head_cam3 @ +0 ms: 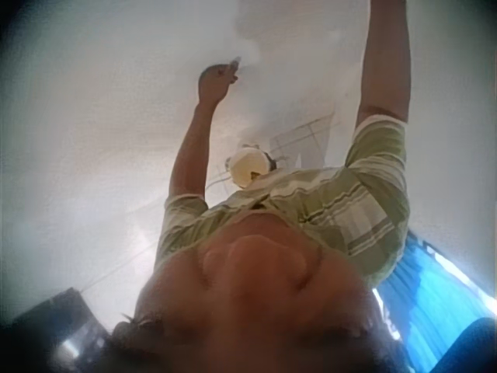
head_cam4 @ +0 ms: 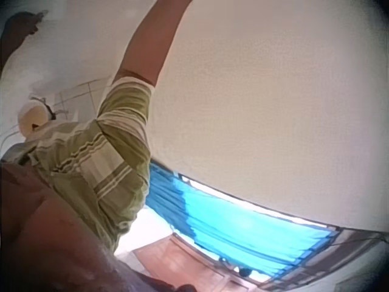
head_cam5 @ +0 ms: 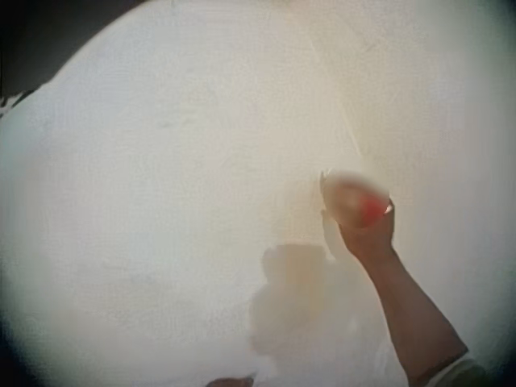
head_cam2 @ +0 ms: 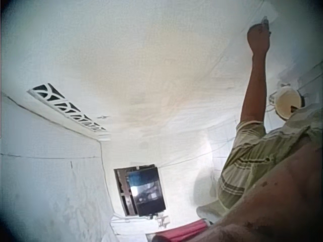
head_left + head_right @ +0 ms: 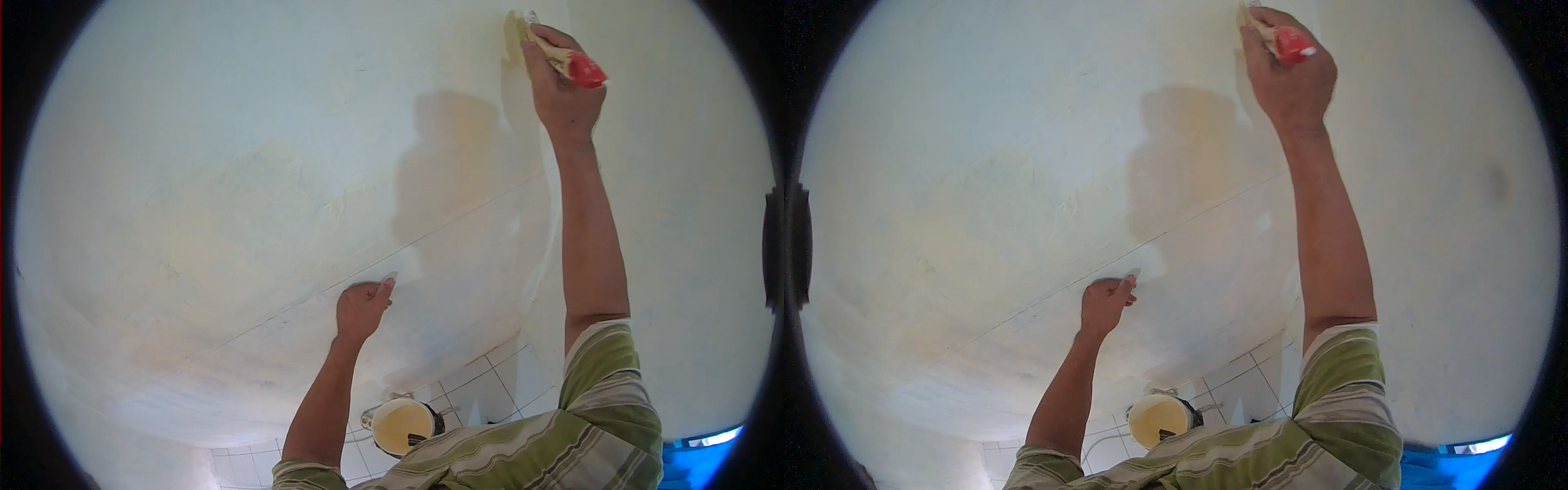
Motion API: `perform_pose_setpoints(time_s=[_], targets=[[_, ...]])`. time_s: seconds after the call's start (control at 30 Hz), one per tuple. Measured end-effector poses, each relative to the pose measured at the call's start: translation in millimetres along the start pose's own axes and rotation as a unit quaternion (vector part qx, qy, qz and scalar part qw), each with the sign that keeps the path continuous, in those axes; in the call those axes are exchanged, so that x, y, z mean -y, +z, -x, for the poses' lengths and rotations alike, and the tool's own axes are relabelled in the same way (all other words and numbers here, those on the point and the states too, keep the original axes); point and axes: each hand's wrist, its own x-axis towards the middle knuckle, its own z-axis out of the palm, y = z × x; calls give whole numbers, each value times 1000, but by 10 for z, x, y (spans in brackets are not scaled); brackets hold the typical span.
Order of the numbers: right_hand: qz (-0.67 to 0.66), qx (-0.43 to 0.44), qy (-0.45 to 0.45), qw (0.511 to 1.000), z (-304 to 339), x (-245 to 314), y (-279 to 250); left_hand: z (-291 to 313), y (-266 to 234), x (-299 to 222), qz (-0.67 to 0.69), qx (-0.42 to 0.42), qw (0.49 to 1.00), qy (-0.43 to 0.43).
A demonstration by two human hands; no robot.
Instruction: The person paints a wall with white paint using a paintbrush, dipping the brush into a paint bucket and applying paint to the wall.
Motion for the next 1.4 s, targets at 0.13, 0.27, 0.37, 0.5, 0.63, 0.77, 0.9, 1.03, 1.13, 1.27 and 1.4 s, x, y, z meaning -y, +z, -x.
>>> perform_pose_setpoints(time_s=[0.13,0.27,0.37,0.5,0.63,0.77,0.9,1.03,1.13,1.27,1.4], targets=[[88,36,-131,987,300,249,615,-49,50,-98,-2,1,1000,19],[-150,141,-113,972,657,1190,1240,-81,11,-16,-10,5,1000,15],[-231,212,-80,946,719,1487,1346,-43,-31,17,3,3,1000,4],[-197,101,-102,970,537,832,1112,-6,37,-20,6,2,1000,-2],[-63,79,-101,990,141,-47,209,59,86,-103,-2,5,1000,-11],[-22,61,63,996,382,235,-352,51,80,-26,-47,-7,999,-8],[-58,106,264,957,1192,446,-683,-40,38,53,-84,-17,996,9],[-122,197,557,798,2501,759,-780,13,42,403,70,23,997,38],[-96,260,695,663,3524,1084,-861,489,221,1013,26,26,999,1],[-128,305,759,562,4563,1690,-818,1444,397,2124,-25,59,992,-107],[-82,445,706,545,5494,2054,-683,2405,687,3123,-98,93,973,-188]])
